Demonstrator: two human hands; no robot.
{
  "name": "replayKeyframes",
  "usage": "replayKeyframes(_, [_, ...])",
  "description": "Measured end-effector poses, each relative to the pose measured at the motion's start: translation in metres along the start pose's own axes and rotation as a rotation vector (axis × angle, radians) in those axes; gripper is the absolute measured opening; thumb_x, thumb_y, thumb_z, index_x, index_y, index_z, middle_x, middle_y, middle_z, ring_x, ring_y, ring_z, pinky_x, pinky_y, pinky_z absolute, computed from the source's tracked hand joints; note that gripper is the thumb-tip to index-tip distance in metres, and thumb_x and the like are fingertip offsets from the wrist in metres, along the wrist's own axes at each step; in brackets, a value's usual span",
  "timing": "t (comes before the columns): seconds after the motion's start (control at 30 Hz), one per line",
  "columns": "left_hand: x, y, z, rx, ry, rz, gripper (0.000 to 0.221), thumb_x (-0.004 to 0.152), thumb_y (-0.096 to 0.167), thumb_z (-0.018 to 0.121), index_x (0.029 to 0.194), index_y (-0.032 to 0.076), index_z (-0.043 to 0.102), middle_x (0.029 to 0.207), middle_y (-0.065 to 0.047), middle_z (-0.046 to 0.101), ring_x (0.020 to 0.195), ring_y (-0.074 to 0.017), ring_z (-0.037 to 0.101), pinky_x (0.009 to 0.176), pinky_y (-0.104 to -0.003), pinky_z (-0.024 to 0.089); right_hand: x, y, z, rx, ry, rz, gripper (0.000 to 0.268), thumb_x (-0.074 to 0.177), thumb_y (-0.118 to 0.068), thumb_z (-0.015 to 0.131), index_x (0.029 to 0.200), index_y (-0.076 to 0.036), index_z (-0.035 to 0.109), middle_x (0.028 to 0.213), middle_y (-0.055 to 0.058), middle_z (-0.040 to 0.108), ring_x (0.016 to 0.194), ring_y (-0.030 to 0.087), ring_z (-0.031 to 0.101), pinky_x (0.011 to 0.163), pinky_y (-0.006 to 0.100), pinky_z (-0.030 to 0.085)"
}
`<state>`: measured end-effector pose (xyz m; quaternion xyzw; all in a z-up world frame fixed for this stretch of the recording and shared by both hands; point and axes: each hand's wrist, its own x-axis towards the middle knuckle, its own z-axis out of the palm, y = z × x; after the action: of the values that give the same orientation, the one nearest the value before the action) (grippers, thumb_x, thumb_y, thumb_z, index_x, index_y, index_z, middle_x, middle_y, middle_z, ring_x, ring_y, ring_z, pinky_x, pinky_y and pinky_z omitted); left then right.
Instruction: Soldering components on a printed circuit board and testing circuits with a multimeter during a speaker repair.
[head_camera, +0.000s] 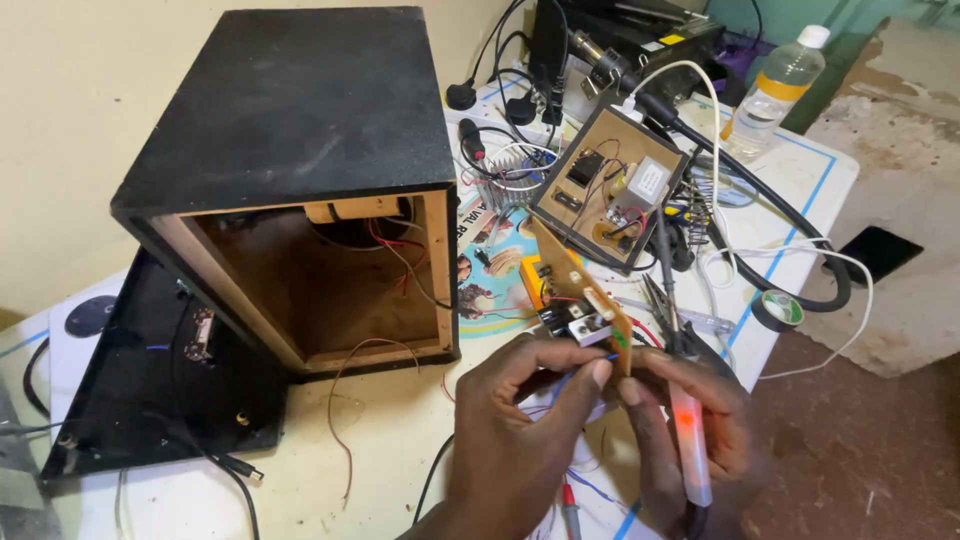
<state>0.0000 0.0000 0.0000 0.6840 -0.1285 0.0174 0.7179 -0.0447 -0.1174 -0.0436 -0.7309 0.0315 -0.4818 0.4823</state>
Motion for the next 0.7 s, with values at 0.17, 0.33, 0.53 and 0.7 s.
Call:
replayKeyframes(0.17, [0.004,-0.009,-0.012,-0.225,0.078,-0.177,0.008,0.078,0.006,0.085,0.084,0.003,0.083,0.079,-0.006,0.079,0.075,-0.0129,0.071,0.072,-0.028,0.062,0.013,-0.018,0.008,0.099,-0.058,-0.066,0.027,0.086,-0.002,0.075,0.111,0.001,0.064,0.103,0.017,0.077,0.096,0.021,0.079,0.095,0.03,0.064])
replayKeyframes(0.33, [0.009,-0.021,-0.028,-0.339,0.129,-0.234,0.011,0.076,-0.002,0.085,0.085,-0.004,0.079,0.078,-0.017,0.082,0.071,-0.0201,0.074,0.07,-0.032,0.063,0.015,0.0,0.01,0.227,-0.19,-0.086,0.037,0.078,-0.002,0.082,0.112,-0.003,0.068,0.11,0.02,0.078,0.1,0.024,0.082,0.098,0.032,0.066])
replayKeyframes(0.53, [0.004,-0.038,-0.037,-0.452,0.18,-0.242,0.012,0.077,-0.004,0.082,0.087,-0.004,0.074,0.083,-0.019,0.08,0.074,-0.0276,0.076,0.07,-0.046,0.068,0.024,0.008,0.007,0.316,-0.31,-0.236,0.043,0.08,-0.004,0.085,0.118,-0.002,0.065,0.115,0.019,0.077,0.105,0.027,0.081,0.095,0.034,0.067])
replayKeyframes(0.7, [0.004,-0.027,-0.034,-0.386,0.211,-0.308,0.012,0.078,-0.006,0.079,0.089,-0.011,0.074,0.077,-0.026,0.078,0.068,-0.0363,0.078,0.071,-0.048,0.071,0.028,0.001,0.007,0.29,-0.303,-0.2,0.036,0.084,-0.004,0.08,0.117,-0.002,0.065,0.107,0.016,0.078,0.095,0.024,0.078,0.086,0.033,0.067])
